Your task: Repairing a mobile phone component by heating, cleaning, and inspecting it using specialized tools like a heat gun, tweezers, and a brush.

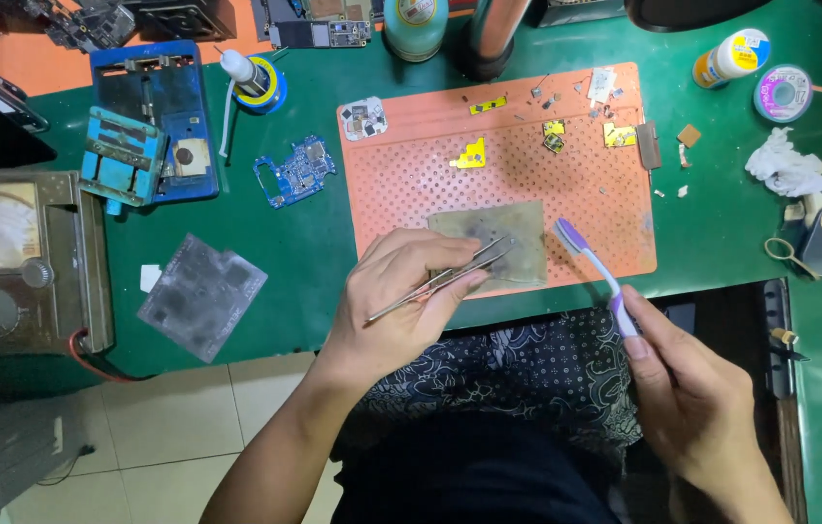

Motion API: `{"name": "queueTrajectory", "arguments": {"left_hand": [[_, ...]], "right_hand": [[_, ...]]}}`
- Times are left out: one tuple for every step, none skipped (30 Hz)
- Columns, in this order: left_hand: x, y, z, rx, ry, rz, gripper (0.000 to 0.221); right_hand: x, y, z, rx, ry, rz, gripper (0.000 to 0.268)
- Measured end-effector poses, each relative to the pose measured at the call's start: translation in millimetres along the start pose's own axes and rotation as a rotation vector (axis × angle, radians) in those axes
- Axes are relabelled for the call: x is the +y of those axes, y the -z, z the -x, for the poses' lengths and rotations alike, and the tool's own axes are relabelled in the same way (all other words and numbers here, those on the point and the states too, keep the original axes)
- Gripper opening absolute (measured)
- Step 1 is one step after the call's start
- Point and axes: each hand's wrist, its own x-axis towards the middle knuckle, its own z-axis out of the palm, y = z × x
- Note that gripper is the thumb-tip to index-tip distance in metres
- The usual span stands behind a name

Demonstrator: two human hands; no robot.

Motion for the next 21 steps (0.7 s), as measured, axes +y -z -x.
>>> {"name": "queueTrajectory", "arguments": {"left_hand": [[0.4, 0.1, -0.4, 0.008, -0.006, 0.006, 0.011], [0.7, 0.1, -0.8, 0.016, -0.012, 0.012, 0.009], [2.1, 0.7, -0.9, 0.016, -0.011, 0.012, 0.009], [3.4, 1.2, -1.1, 0.018, -0.004, 0.009, 0.009], [4.6, 1.6, -1.5, 0.02, 0.002, 0.007, 0.008], [6.4, 0.3, -2.4, 0.018, 0.002, 0.007, 0.008], [8.2, -1.2, -3.2, 0.029, -0.042, -0.042, 0.009], [9.6, -2.7, -3.9, 0.041, -0.087, -0.092, 0.009], [11.0, -5.9, -5.5, 0.038, -0.082, -0.091, 0.009], [12.3, -8.9, -7.1, 0.043, -0.104, -0.106, 0.01], [13.8, -11.7, -8.6, 0.048, -0.125, -0.123, 0.011], [13.3, -12.8, -8.7, 0.046, -0.119, -0.125, 0.011], [12.5, -13.9, -9.7, 0.027, -0.099, -0.139, 0.008], [11.8, -15.2, -10.8, 0.007, -0.08, -0.154, 0.006], [9.2, -15.4, -9.3, 0.005, -0.078, -0.154, 0.006], [6.6, -15.7, -7.6, -0.001, -0.104, -0.133, 0.011], [4.2, -16.0, -5.5, -0.008, -0.128, -0.111, 0.017], [4.8, -16.1, -5.5, -0.011, -0.124, -0.11, 0.017], [5.4, -15.5, -5.3, -0.02, -0.09, -0.11, 0.018], [6.3, -14.6, -4.9, -0.029, -0.056, -0.11, 0.018], [4.7, -14.9, -3.4, -0.028, -0.054, -0.112, 0.018]], "right_hand": [[-1.5, 0.1, -0.6, -0.017, -0.034, -0.024, 0.034], [-3.0, 0.3, -1.2, -0.034, -0.069, -0.047, 0.034], [-3.6, 0.2, -1.2, -0.035, -0.07, -0.048, 0.034], [-4.1, 0.1, -1.3, -0.035, -0.108, -0.053, 0.034], [-4.5, -0.1, -1.4, -0.034, -0.148, -0.057, 0.034], [-3.8, -0.5, -1.4, -0.034, -0.15, -0.058, 0.034], [-2.9, -0.9, -1.3, -0.037, -0.111, -0.03, 0.034], [-1.9, -1.6, -1.3, -0.039, -0.072, -0.002, 0.033], [-1.9, -3.0, -2.0, -0.043, -0.076, -0.003, 0.033], [-2.0, -4.6, -2.6, -0.05, -0.082, -0.015, 0.033], [-2.2, -6.3, -3.5, -0.059, -0.086, -0.028, 0.033], [-0.9, -8.2, -2.7, -0.064, -0.089, -0.03, 0.033], [0.6, -10.1, -2.8, -0.053, -0.078, -0.011, 0.034], [2.2, -11.9, -2.9, -0.041, -0.066, 0.007, 0.034], [2.7, -11.9, -3.8, -0.042, -0.068, 0.006, 0.034], [3.3, -12.0, -4.8, -0.051, -0.067, 0.017, 0.035], [3.7, -12.0, -5.1, -0.062, -0.069, 0.028, 0.035], [4.9, -12.1, -5.0, -0.065, -0.072, 0.027, 0.035], [6.0, -12.7, -5.4, -0.065, -0.074, 0.016, 0.036], [6.8, -13.4, -5.7, -0.065, -0.076, 0.005, 0.037], [6.3, -12.9, -6.8, -0.067, -0.075, 0.004, 0.037]]}}
